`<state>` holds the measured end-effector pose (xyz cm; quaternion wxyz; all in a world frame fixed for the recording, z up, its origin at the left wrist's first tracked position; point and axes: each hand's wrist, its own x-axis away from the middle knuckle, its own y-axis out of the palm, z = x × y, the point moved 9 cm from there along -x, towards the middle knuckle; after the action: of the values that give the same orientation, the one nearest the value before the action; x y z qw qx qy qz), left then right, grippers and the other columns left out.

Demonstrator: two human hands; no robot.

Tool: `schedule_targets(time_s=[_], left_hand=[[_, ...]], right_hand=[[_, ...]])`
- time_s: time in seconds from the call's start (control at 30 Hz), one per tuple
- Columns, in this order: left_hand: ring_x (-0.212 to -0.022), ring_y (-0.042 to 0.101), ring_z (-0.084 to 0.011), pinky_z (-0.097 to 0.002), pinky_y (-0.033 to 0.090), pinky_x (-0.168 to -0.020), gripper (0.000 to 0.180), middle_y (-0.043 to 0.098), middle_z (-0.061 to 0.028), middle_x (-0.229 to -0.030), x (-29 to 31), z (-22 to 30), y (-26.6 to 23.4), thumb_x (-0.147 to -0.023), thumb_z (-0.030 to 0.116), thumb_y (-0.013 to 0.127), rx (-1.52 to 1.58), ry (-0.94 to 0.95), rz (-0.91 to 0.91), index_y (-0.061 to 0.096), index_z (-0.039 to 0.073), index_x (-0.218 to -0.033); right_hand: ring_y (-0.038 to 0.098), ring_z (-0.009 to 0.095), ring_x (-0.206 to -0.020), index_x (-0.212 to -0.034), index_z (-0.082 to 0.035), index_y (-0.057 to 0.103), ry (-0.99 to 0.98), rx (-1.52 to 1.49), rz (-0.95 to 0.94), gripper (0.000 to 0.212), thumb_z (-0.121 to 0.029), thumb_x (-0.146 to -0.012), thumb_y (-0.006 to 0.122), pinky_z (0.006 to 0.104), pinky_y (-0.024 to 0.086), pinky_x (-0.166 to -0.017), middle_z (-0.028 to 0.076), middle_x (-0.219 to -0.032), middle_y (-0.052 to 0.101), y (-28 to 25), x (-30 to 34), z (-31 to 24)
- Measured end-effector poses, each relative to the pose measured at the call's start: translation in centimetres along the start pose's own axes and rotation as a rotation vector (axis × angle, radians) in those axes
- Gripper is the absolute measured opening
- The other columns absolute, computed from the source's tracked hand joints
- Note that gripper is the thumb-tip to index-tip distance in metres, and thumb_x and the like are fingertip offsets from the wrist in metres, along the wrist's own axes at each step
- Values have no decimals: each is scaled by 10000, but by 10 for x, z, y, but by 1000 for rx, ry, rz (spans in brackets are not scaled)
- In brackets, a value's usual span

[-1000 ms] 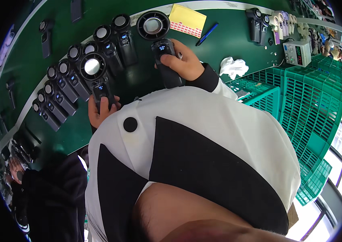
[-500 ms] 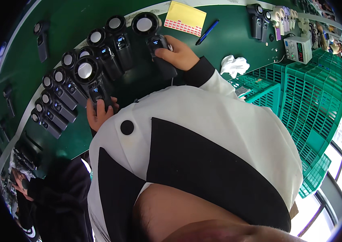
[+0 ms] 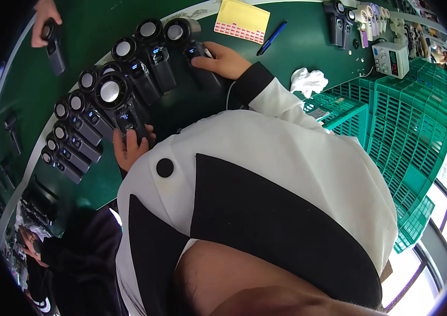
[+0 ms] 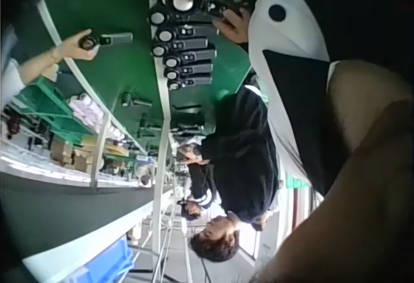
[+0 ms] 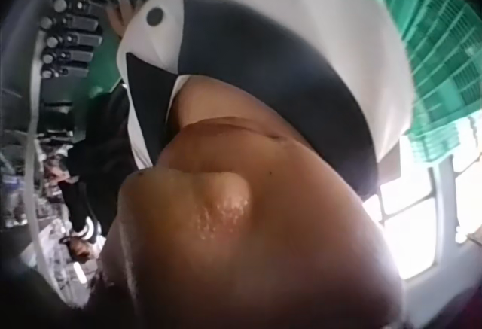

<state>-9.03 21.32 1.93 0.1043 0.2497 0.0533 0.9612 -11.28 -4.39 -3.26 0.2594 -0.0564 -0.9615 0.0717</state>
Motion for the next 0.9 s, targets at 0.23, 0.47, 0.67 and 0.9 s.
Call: schedule_targets(time_s=[0.23,0.47,0.67,0.9], left_hand=[[-660,547,-168,-269,456,-625,215,571,-135,-818,-5,3,13,-827,56,392,-5,-6,-137,422,3,-1034],[-675,547,-182,-275,454,-636,322,566,-143,-842,-10,32,118,-763,-5,394,-201,68,-601,356,-16,-1082],[-700,545,-193,-289,457,-656,317,541,-151,-907,0,13,219,-740,-23,476,-292,160,-836,399,-46,-1046],[-746,506,-128,-246,403,-637,482,523,-9,-922,-44,-103,387,-731,166,610,-94,-479,-850,447,131,-1183]], right_hand=[[560,238,-784,-953,-1,552,-136,478,28,422,-377,-764,586,324,432,-700,154,-869,578,4,-15,-12],[539,211,-796,-988,16,543,-240,224,160,379,-299,-782,578,296,418,-705,117,-865,574,-40,56,-40],[253,41,-391,-931,45,562,-312,-847,431,228,-128,-820,462,197,194,-365,21,-670,481,-151,159,-16],[348,113,-403,-861,49,578,84,-387,1018,363,-285,-781,460,268,294,-393,116,-688,560,-287,195,73]])
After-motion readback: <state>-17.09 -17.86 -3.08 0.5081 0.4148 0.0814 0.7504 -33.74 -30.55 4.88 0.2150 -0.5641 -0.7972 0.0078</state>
